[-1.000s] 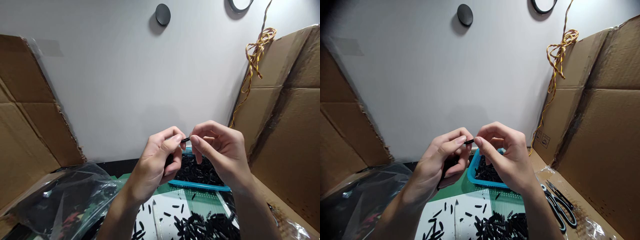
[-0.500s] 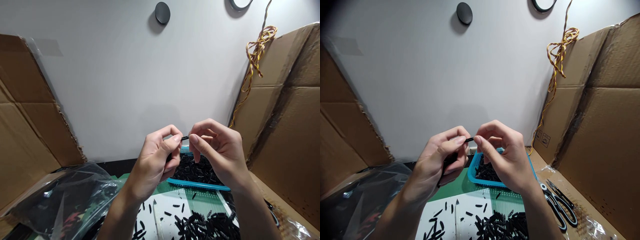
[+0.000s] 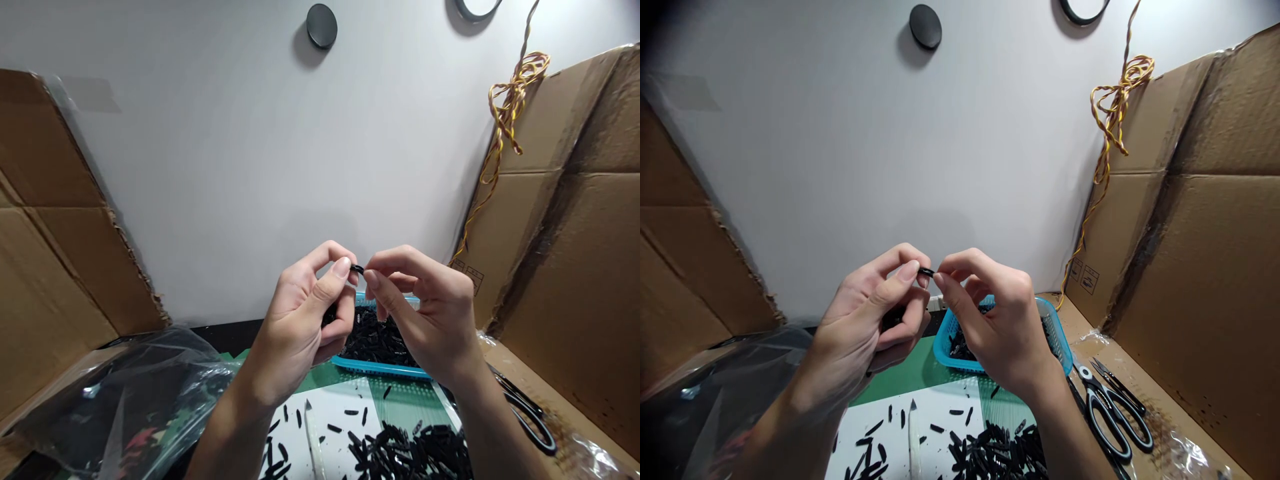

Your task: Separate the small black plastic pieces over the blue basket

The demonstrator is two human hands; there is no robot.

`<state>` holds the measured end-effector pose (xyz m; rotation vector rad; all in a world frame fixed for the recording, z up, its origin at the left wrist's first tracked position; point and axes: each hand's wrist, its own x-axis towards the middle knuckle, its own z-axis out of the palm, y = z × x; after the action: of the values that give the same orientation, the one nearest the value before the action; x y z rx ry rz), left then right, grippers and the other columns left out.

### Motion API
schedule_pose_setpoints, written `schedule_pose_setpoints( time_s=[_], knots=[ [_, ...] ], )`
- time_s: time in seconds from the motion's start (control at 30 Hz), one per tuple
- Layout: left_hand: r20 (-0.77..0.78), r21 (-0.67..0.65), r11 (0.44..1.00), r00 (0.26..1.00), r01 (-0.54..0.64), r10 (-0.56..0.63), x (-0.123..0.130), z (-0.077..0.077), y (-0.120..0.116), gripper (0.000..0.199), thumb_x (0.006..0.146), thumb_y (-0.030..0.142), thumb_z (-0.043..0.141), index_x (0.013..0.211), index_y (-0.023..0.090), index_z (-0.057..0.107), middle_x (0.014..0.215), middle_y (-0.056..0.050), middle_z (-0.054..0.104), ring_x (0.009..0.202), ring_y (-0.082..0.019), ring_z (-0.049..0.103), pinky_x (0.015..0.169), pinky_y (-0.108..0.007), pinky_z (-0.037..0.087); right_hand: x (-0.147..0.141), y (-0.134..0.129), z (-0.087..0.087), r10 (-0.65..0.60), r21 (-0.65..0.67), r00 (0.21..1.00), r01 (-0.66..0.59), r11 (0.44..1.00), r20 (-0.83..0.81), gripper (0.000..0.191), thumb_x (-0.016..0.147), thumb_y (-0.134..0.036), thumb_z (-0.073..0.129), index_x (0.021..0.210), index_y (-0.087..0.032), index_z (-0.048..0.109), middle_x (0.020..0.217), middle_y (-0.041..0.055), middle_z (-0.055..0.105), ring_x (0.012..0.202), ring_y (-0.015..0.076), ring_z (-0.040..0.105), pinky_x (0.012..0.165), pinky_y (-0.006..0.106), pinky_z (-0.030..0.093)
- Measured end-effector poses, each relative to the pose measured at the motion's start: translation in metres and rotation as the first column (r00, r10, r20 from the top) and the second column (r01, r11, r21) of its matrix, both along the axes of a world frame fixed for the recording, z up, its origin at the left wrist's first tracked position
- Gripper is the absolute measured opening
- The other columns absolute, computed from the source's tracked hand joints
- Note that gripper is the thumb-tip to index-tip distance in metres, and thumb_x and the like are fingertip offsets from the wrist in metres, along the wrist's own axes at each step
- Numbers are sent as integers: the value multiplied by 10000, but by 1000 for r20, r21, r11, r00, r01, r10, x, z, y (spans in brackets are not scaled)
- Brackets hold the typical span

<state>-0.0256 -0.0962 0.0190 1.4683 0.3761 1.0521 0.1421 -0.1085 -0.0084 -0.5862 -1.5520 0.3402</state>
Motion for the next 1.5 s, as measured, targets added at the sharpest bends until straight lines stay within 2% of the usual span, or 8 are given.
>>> schedule_pose_setpoints(
  time_s=[0.17, 0.27, 0.43, 0.53, 0.6, 0.83, 1.03, 1.5],
  knots=[
    [30, 26, 996, 996, 85, -86, -1, 4, -8, 202, 1107, 415, 524, 987, 267, 589, 478, 122, 281, 361, -34, 109, 305, -94, 195, -3, -7, 3, 92, 42, 989, -88, 995, -114, 97, 998, -145, 741, 972, -225, 790, 781, -35, 688, 580, 82, 588, 501, 268, 515],
    [11, 68, 990, 992, 125, -126, -4, 4, -10, 208, 1116, 408, 500, 1003, 266, 601, 482, 115, 290, 365, -41, 133, 311, -103, 184, -4, -12, 6, 96, 55, 989, -90, 994, -113, 128, 962, -101, 767, 959, -220, 814, 813, -24, 722, 634, 93, 635, 518, 264, 527],
    [-29, 71, 994, 996, 81, -79, -7, 3, -9, 210, 1113, 412, 511, 1011, 262, 618, 495, 112, 297, 382, -41, 154, 331, -111, 182, -5, -17, 8, 0, 131, 989, 20, 991, -148, 242, 901, 1, 767, 1000, -213, 824, 919, 3, 786, 807, 148, 741, 687, 298, 648],
    [-64, 94, 995, 998, 17, -11, -8, 4, -10, 212, 1112, 389, 524, 986, 249, 622, 502, 109, 301, 394, -36, 187, 351, -104, 205, -6, -17, 7, -54, 169, 991, 74, 983, -120, 276, 894, 17, 773, 1027, -216, 838, 930, 12, 823, 835, 168, 769, 758, 331, 671],
    [-82, 93, 995, 996, -25, 33, -7, 4, -10, 213, 1117, 367, 523, 972, 247, 623, 504, 107, 307, 405, -35, 200, 365, -102, 213, -8, -17, 7, -79, 175, 990, 99, 980, -116, 294, 890, 18, 783, 1034, -230, 848, 929, 11, 838, 826, 177, 778, 756, 347, 667],
    [-48, 84, 996, 998, -26, 30, -5, 2, -7, 191, 1117, 352, 530, 990, 251, 631, 507, 110, 335, 401, -31, 207, 368, -102, 238, -14, -16, 3, -122, 141, 974, 149, 979, -189, 312, 885, 9, 797, 1015, -267, 865, 923, -3, 845, 807, 182, 779, 752, 354, 657],
    [-69, 98, 994, 996, -45, 52, -7, 2, -8, 189, 1114, 351, 541, 982, 244, 624, 508, 109, 350, 404, -32, 219, 371, -106, 238, -13, -16, 2, -71, 59, 976, 85, 995, -205, 246, 912, -39, 801, 997, -262, 861, 911, -23, 839, 818, 155, 796, 770, 287, 674],
    [-162, 113, 992, 984, -63, 80, -14, 7, -11, 181, 1102, 360, 564, 973, 246, 621, 520, 104, 323, 431, -48, 202, 378, -141, 184, -16, -15, 2, -82, 108, 974, 106, 988, -211, 295, 925, -9, 774, 978, -286, 863, 867, -29, 827, 752, 161, 763, 705, 338, 643]
  ],
)
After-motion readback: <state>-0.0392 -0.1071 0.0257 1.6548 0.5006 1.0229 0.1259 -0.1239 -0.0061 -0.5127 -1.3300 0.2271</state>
